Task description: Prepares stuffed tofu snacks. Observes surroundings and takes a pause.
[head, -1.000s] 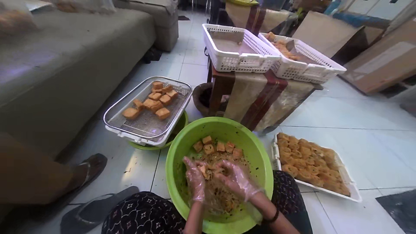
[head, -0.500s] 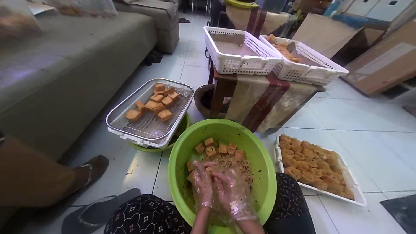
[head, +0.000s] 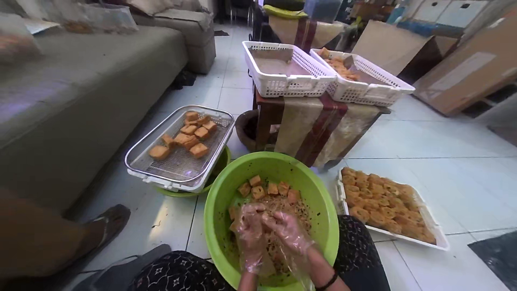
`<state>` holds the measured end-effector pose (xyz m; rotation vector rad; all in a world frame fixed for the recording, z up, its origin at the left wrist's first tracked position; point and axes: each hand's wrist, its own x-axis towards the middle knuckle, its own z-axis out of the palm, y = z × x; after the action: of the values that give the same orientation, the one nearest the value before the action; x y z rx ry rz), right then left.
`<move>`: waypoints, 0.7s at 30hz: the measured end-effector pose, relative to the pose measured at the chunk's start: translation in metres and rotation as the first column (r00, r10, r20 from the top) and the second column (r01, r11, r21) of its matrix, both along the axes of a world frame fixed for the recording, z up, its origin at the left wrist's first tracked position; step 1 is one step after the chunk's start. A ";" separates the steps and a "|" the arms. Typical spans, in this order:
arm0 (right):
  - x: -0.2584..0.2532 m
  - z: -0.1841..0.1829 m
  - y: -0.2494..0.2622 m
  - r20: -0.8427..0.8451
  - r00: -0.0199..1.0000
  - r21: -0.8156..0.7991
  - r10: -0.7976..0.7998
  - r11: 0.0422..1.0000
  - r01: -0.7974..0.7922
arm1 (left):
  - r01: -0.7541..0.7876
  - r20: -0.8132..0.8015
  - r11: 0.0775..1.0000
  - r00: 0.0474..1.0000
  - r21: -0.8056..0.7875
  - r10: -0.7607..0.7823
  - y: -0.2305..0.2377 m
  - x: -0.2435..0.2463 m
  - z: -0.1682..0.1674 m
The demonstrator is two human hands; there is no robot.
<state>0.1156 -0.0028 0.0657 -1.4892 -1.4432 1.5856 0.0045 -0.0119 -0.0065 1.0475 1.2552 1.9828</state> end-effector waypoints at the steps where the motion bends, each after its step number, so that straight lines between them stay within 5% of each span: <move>1: -0.001 0.001 -0.002 0.025 0.999 0.005 0.036 0.999 -0.036 | -0.058 0.086 0.998 0.995 0.003 0.058 0.002 0.000 0.000; 5: -0.017 0.002 -0.007 0.315 0.943 0.216 0.109 0.959 -0.183 | -0.073 0.403 0.978 0.903 -0.198 0.149 0.004 -0.006 0.002; 11: -0.027 0.005 0.006 0.546 0.837 0.236 0.035 0.953 -0.193 | 0.104 0.416 0.915 0.906 -0.390 0.074 0.005 -0.006 0.001; 14: -0.014 0.016 0.000 0.538 0.835 0.276 0.117 0.911 -0.306 | 0.238 0.722 0.921 0.689 -0.308 0.064 0.006 -0.008 0.005; 17: -0.004 0.027 -0.005 0.535 0.775 0.033 0.338 0.907 -0.419 | 0.289 0.850 0.914 0.517 -0.283 0.100 0.004 -0.010 0.006; 21: -0.010 0.014 -0.001 0.500 0.798 0.008 0.336 0.920 -0.392 | 0.272 0.842 0.919 0.528 -0.286 0.106 0.006 -0.007 0.004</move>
<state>0.1053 -0.0043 0.0793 -1.7000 -2.1860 1.3444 -0.0022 -0.0054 -0.0020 -0.1327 0.9085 1.6705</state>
